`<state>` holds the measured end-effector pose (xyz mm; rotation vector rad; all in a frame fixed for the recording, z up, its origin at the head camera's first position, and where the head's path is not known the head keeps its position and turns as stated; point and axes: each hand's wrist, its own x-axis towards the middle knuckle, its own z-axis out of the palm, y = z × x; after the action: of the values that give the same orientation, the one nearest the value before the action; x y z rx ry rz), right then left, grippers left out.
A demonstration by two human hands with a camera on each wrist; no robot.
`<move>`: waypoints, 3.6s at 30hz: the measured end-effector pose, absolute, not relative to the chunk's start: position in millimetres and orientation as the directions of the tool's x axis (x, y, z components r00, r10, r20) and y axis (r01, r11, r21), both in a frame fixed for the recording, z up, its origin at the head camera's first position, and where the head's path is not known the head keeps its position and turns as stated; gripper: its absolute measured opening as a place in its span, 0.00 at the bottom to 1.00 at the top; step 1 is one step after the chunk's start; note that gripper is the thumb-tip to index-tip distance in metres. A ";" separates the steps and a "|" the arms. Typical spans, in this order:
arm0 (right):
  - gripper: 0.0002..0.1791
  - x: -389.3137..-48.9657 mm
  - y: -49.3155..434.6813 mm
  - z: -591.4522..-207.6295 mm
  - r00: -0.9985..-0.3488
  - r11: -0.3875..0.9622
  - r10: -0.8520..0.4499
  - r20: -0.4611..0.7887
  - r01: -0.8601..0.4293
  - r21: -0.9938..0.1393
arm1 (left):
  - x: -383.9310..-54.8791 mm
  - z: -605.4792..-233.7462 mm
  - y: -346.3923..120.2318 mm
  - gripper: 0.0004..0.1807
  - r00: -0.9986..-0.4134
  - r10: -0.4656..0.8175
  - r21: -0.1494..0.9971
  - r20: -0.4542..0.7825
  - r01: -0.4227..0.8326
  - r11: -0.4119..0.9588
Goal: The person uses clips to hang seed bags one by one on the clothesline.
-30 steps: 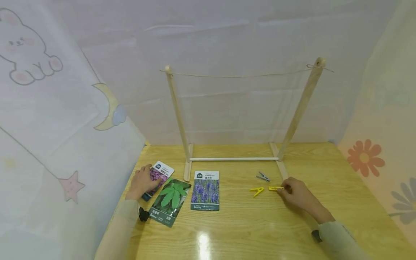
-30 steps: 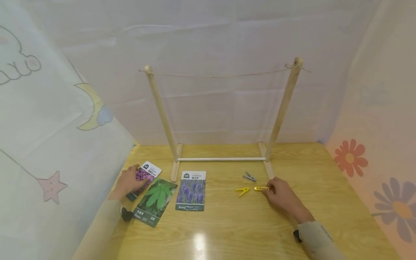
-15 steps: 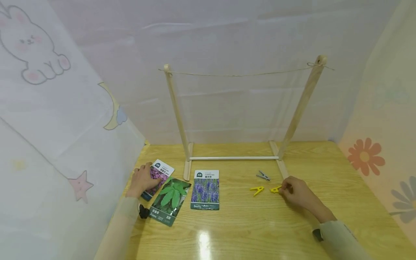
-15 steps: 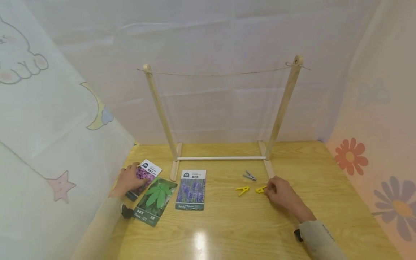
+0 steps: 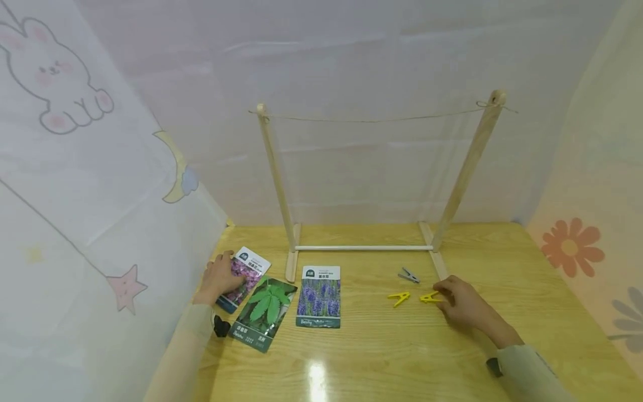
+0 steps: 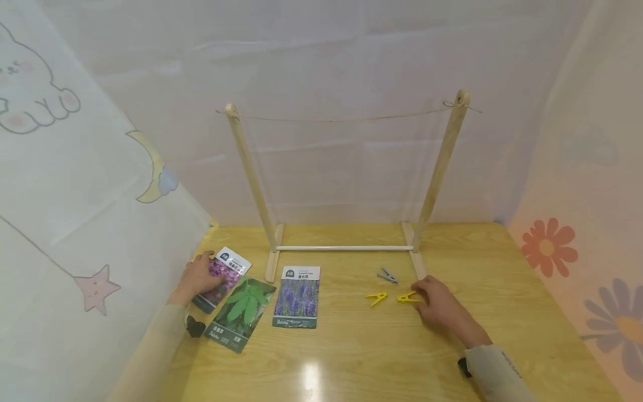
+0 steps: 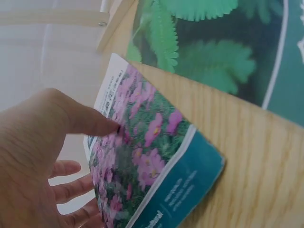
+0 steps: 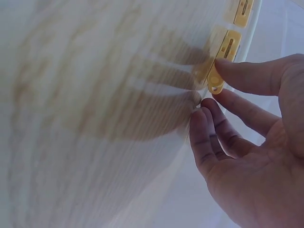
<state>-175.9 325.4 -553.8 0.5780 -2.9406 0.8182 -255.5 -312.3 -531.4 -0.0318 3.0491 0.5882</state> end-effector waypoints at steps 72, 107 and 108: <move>0.16 -184.5 322.4 -501.3 -0.902 0.642 -0.362 0.234 -0.423 -0.640 | -242.5 -466.0 -331.9 0.27 -0.999 0.017 0.773 -0.030 -0.012 0.634; 0.19 -195.7 280.8 -438.0 -0.842 0.564 -0.443 0.309 -0.530 -0.634 | -243.1 -442.6 -303.3 0.20 -0.992 0.069 0.774 0.107 0.127 0.620; 0.20 -196.6 279.2 -436.7 -0.838 0.561 -0.448 0.312 -0.535 -0.631 | -243.9 -442.9 -302.2 0.20 -0.991 0.074 0.771 0.110 0.132 0.623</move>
<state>-196.6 279.2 -436.7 0.8446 -2.6715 1.1410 -243.9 -302.2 -442.9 0.1843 2.8903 1.3824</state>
